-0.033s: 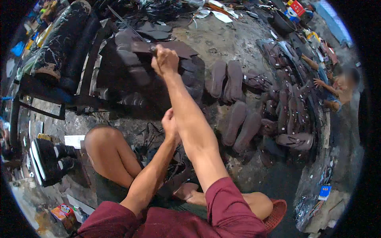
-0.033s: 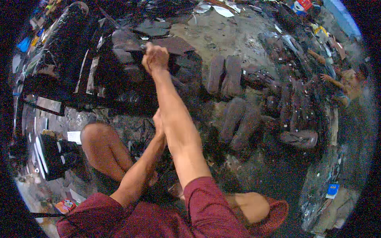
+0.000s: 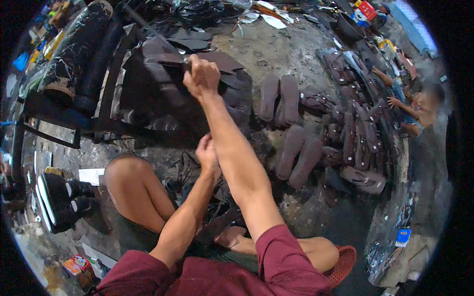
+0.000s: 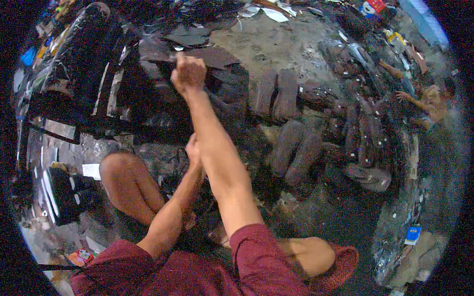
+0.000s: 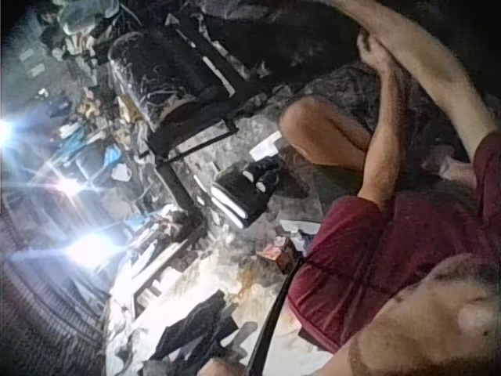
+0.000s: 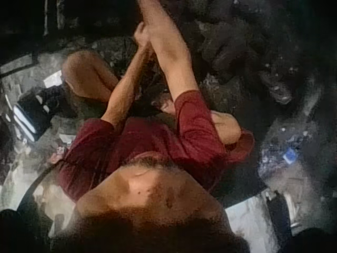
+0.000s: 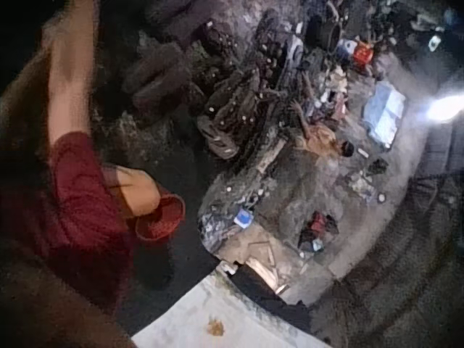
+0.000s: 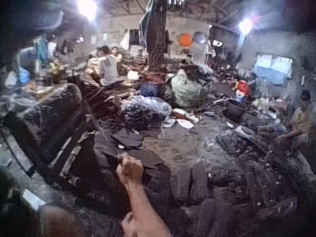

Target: The person sits on the floor and uses a knife to cut dark shoe insoles into smaller pieces. They repeatedly pick up insoles, cut them, and place the cut pieces aside.

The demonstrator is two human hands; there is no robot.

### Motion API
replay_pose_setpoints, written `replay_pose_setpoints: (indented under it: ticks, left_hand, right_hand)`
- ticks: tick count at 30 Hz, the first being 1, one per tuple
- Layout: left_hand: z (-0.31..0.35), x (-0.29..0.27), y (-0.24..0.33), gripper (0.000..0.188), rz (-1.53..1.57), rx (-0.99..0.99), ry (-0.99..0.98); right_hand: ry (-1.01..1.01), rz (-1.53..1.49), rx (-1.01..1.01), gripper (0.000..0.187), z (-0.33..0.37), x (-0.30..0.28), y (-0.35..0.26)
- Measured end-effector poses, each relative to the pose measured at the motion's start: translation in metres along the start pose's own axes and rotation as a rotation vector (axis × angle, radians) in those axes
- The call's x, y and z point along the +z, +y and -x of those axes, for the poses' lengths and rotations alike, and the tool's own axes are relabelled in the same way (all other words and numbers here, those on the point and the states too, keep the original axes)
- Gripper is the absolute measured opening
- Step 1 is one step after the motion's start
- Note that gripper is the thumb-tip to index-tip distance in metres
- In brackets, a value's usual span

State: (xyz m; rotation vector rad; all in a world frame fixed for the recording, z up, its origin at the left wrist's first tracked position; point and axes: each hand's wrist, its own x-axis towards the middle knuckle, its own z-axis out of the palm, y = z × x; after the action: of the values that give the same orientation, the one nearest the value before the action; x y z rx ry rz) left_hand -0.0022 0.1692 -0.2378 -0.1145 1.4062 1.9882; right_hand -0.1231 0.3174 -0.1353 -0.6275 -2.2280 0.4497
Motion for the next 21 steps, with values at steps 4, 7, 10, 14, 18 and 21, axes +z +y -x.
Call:
replay_pose_setpoints:
  ticks: [4,7,10,14,18,21]
  left_hand:
    - [-0.016,-0.026,0.046,0.042,0.279,0.045,0.53]
    - [0.029,-0.041,0.131,0.058,0.298,0.342,0.116]
    - [0.099,-0.037,0.204,0.06,-0.001,-0.168,-0.172]
    - [0.138,-0.046,0.228,0.051,-0.062,-0.173,-0.751]
    - [0.161,-0.037,0.199,0.052,-0.42,0.021,-0.585]
    - [0.163,-0.055,0.201,0.054,-0.277,0.023,-0.32]
  right_hand:
    - [0.236,-0.191,0.002,0.013,0.007,-0.098,-0.076]
    - [0.147,-0.469,0.253,0.021,0.033,-0.163,-0.078]
    - [0.181,-0.779,0.521,0.036,0.066,-0.228,-0.056]
    - [0.096,-0.765,0.506,0.037,0.1,-0.27,-0.059]
    - [0.087,-0.509,0.627,0.029,0.149,-0.27,-0.072]
    - [0.143,-0.53,0.815,0.026,0.211,-0.272,-0.085]
